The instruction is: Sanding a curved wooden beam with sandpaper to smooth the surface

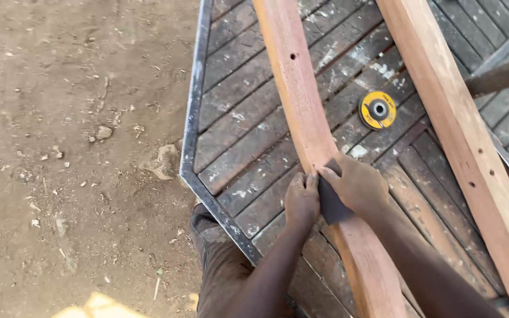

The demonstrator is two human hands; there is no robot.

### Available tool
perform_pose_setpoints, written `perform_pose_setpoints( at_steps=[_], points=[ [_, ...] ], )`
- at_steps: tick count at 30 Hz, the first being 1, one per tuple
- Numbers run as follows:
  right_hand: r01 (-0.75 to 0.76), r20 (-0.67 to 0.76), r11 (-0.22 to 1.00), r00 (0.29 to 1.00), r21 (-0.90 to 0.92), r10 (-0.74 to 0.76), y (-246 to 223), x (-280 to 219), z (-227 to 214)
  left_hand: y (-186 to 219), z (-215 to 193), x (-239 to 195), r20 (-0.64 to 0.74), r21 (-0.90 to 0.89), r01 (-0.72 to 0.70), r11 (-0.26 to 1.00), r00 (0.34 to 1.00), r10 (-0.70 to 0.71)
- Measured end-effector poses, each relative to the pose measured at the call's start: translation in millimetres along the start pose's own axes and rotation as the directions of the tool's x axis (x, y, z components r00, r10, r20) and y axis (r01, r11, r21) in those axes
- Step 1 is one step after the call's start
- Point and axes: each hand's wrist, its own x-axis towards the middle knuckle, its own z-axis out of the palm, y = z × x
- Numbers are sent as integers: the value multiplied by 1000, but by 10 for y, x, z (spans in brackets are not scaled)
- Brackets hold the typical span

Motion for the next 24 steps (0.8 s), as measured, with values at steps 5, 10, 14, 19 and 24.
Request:
perform_pose_setpoints(
  at_steps=[5, 10, 14, 19, 24],
  points=[
    [5, -101, 1000, 995, 15, -3, 155, 515, 300, 216, -15, 377, -33, 98, -67, 993, 997, 70],
    [38, -35, 999, 999, 11, -38, 251, 246, 236, 234, 36, 54, 3, 66, -6, 998, 1000, 6],
    [35, -152, 999, 988, 14, -32, 104, 89, 156, 311, 82, 129, -25, 157, 10, 987, 1000, -6],
    [78, -167, 995, 984, 55, -68, 219, 66, 224, 301, 70, -13, -81, 160, 11, 987, 997, 2],
    [40, -194, 999, 980, -37, -46, 7, 146, 112, 542, 103, 107, -125, 178, 28, 984, 992, -5]
  ],
)
